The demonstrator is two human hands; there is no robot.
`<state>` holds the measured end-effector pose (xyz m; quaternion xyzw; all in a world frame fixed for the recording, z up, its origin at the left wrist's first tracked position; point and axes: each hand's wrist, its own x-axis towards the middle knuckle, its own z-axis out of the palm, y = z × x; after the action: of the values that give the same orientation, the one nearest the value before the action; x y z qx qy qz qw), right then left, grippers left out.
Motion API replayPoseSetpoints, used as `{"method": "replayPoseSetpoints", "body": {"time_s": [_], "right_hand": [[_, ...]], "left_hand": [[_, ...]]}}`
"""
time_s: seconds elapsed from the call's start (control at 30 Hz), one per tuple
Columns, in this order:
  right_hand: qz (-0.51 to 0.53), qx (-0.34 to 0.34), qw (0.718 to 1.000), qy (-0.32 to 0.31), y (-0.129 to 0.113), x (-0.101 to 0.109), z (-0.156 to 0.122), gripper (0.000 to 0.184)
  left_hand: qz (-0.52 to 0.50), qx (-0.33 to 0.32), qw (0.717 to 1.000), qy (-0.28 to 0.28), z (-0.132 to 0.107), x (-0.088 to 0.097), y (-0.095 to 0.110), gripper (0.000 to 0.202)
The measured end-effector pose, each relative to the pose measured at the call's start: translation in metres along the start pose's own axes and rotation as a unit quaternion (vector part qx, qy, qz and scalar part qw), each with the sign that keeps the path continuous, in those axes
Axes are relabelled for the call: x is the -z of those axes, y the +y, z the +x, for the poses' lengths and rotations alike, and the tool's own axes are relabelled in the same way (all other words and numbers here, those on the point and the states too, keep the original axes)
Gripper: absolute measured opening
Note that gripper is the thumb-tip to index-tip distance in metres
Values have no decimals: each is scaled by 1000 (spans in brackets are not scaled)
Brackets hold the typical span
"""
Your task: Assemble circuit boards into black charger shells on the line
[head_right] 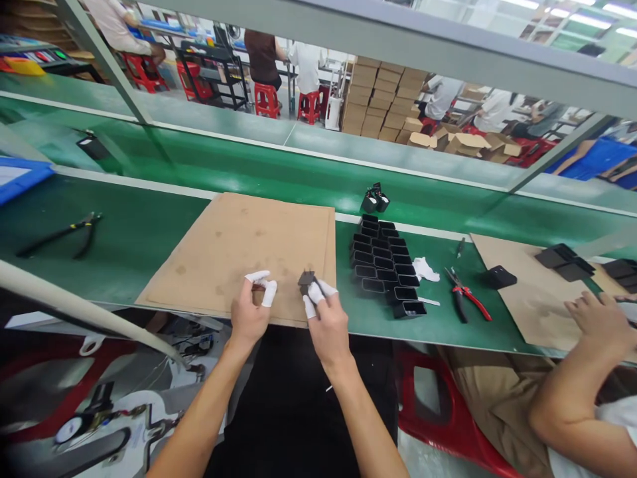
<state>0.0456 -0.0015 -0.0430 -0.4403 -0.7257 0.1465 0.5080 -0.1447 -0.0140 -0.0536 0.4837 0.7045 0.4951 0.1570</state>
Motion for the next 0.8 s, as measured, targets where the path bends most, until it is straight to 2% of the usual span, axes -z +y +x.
{"method": "replayPoseSetpoints", "body": {"time_s": [0.03, 0.1, 0.23, 0.4, 0.57, 0.8], "right_hand": [[-24, 8, 999, -30, 4, -2, -1, 26], [-40, 22, 998, -51, 6, -2, -1, 28], [-44, 47, 998, -29, 0, 5, 8, 32], [-56, 56, 995, -57, 4, 3, 5, 28], [-42, 59, 996, -45, 3, 0, 1, 29], [-27, 50, 996, -69, 3, -2, 1, 30]], "left_hand": [[0, -1, 1000, -1, 0, 0, -1, 38], [-1, -1, 1000, -2, 0, 0, -1, 37], [-11, 2, 1000, -4, 0, 0, -1, 37], [-9, 4, 1000, -3, -1, 1, -1, 36], [-14, -1, 1000, 1, -2, 2, 0, 35], [-15, -8, 1000, -1, -3, 3, 2, 34]]}}
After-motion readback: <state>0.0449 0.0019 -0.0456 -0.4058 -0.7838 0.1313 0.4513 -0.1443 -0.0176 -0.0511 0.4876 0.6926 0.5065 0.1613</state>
